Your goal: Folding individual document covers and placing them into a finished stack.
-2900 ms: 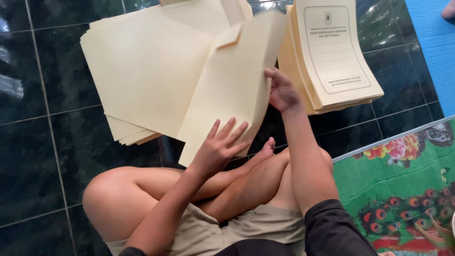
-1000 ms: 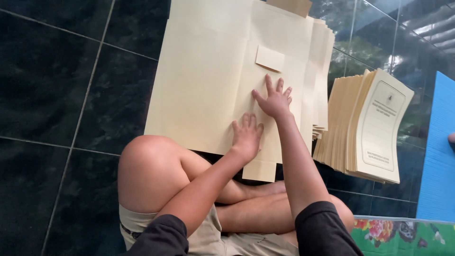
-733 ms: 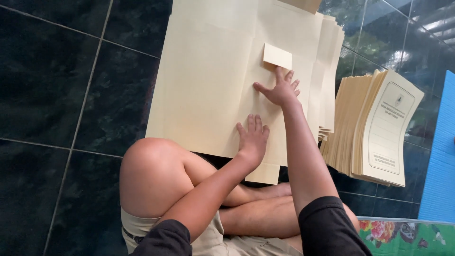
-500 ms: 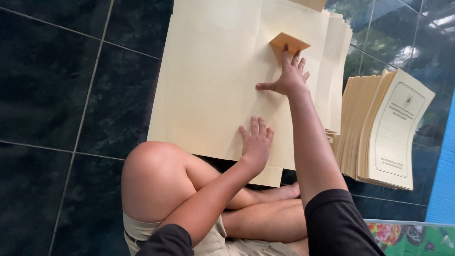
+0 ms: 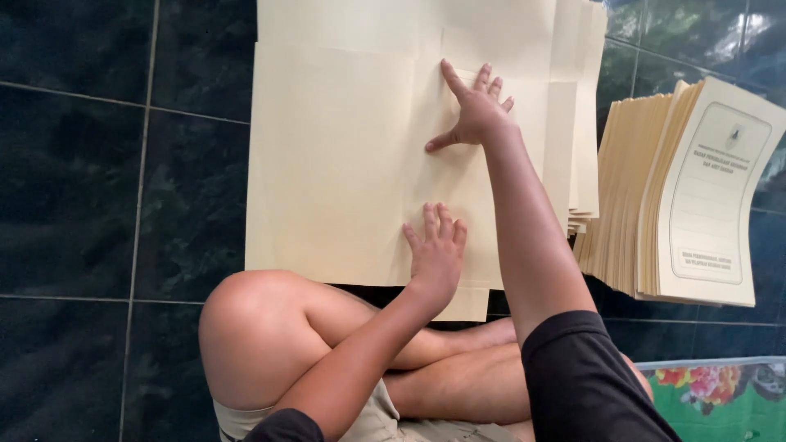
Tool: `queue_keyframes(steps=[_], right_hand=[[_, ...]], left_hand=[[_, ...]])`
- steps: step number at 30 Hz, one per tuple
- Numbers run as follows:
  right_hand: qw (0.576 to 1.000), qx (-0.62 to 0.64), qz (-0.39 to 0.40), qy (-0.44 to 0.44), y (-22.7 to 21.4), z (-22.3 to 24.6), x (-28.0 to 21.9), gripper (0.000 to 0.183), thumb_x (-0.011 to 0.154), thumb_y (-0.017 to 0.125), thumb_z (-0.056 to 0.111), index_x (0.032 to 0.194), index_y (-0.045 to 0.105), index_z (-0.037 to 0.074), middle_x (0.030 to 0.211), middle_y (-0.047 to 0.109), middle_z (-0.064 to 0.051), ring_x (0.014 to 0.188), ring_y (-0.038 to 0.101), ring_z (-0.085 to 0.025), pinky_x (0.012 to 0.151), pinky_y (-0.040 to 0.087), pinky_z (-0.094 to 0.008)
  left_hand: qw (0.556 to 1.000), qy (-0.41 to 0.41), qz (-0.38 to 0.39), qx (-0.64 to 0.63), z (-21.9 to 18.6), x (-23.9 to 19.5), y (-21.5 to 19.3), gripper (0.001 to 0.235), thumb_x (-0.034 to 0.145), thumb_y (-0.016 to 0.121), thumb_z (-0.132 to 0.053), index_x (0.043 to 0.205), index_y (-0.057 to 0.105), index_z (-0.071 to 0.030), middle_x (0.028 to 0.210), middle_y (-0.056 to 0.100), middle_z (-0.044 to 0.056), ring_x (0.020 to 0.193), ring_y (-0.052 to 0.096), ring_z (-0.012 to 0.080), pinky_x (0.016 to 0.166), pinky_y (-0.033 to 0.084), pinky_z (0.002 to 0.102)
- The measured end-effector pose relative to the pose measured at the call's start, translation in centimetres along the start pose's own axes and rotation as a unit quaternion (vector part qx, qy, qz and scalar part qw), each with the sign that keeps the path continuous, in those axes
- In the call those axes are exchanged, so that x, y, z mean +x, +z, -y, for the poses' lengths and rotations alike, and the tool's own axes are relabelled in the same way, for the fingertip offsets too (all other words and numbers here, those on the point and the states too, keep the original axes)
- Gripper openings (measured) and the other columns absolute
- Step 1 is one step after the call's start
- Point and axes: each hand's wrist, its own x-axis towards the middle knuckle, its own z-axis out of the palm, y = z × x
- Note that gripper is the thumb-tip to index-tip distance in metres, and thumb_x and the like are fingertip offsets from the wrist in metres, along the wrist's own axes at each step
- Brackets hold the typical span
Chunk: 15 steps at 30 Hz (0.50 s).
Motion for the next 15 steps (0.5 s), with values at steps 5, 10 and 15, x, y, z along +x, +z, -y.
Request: queue_keyframes(steps=[5, 10, 15], right_hand=[[0.999, 0.003, -0.026, 0.041, 1.0, -1.9, 0.0, 0.162, 0.04, 0.086, 0.076, 0.165, -0.001, 0.023, 0.171, -0.004, -0.021, 0.156, -0.001, -0.044, 0.115, 0.009, -0.078], [0.996, 0.01, -0.038, 0.086, 2.6, -2.4, -3.0, 0.164, 0.045, 0.072, 0.093, 0.165, -0.004, 0.011, 0.168, -0.006, -0.03, 0.155, -0.005, -0.046, 0.114, 0.004, -0.079], [0.987, 0.097, -0.102, 0.083, 6.2, -3.1, -7.5, 0.118, 0.085, 0.042, 0.093, 0.168, 0.007, 0.016, 0.173, -0.001, -0.022, 0.16, -0.005, -0.04, 0.121, -0.003, -0.071]], left_hand=[[1.0, -0.001, 0.013, -0.011, 0.4, 0.3, 0.0, 0.081, 0.084, 0.072, -0.033, 0.15, 0.034, -0.006, 0.161, 0.023, 0.031, 0.15, 0.017, 0.0528, 0.104, 0.033, 0.077], [0.999, -0.002, 0.043, -0.027, 1.0, -0.2, -2.4, 0.086, 0.081, 0.078, -0.038, 0.149, 0.036, -0.008, 0.162, 0.023, 0.028, 0.15, 0.018, 0.0504, 0.104, 0.035, 0.074], [0.992, -0.018, 0.073, -0.099, 1.2, 0.1, -4.0, 0.086, 0.081, 0.086, -0.033, 0.151, 0.042, -0.013, 0.159, 0.031, 0.024, 0.151, 0.022, 0.047, 0.105, 0.038, 0.074]])
